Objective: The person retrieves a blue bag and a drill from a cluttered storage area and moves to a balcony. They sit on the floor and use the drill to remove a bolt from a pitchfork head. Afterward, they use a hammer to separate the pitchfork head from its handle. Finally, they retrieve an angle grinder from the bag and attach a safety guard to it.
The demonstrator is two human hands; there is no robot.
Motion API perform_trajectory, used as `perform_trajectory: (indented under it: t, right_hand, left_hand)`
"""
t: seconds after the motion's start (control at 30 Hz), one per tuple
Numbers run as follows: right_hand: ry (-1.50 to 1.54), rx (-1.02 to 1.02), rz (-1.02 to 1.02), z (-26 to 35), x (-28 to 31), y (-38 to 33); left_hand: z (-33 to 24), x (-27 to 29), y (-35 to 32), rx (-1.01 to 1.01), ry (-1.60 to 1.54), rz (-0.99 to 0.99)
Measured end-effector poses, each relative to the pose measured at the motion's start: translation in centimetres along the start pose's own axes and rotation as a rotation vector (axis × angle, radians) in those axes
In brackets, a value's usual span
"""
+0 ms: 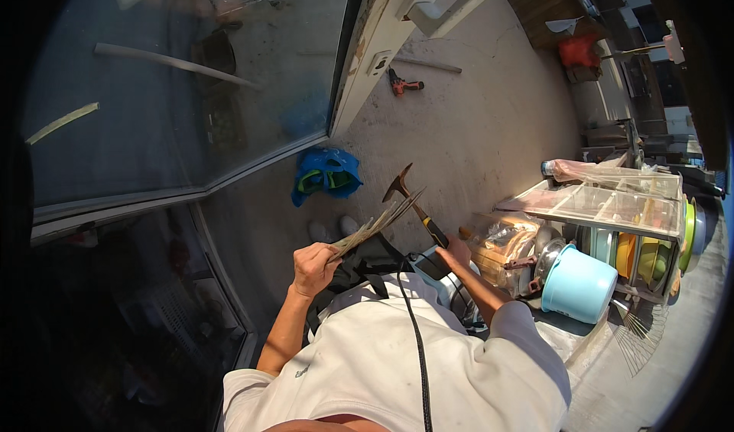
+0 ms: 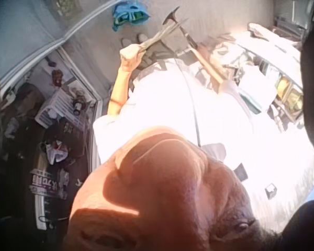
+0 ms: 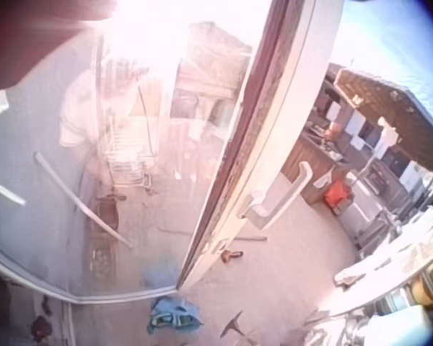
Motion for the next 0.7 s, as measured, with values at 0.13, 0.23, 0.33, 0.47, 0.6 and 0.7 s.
perform_trajectory:
  t: [0.13, 0.23, 0.33, 0.47, 0.6, 0.7]
  right_hand:
    - [0.447, -0.410, 0.035, -1.2, -2.5, 0.5]
    - [0.634, -0.439, -0.073, -1.0, -1.7, 2.0]
    - [1.049, -0.651, -0.036, -4.8, -3.1, 5.5]
    - [1.086, -0.841, -0.020, -10.1, -4.7, 11.5]
    - [1.247, -0.904, 0.092, -13.6, -1.8, 19.6]
    - [1.297, -0.938, 0.140, -16.4, 1.7, 24.5]
  left_hand:
    - [0.9, -5.3, 6.7, -0.035, -0.036, 0.191]
    - [1.6, -9.0, 10.7, -0.005, -0.037, 0.256]
    - [3.4, -14.1, 13.8, 0.028, 0.018, 0.266]
    - [8.4, -22.0, 17.2, 0.227, 0.057, 0.303]
    - [11.4, -30.0, 23.6, 0.382, 0.100, 0.171]
    - [13.9, -36.4, 29.0, 0.663, 0.003, 0.056]
Point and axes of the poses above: each hand's wrist, its own y-axis towards the middle knuckle, its own x-axis out of the back of the hand, z = x × y, the point moved 2 cm from there along y, towards the middle knuckle, and after that the axes turned 5 degrees about -z, right-handed, at the moved point
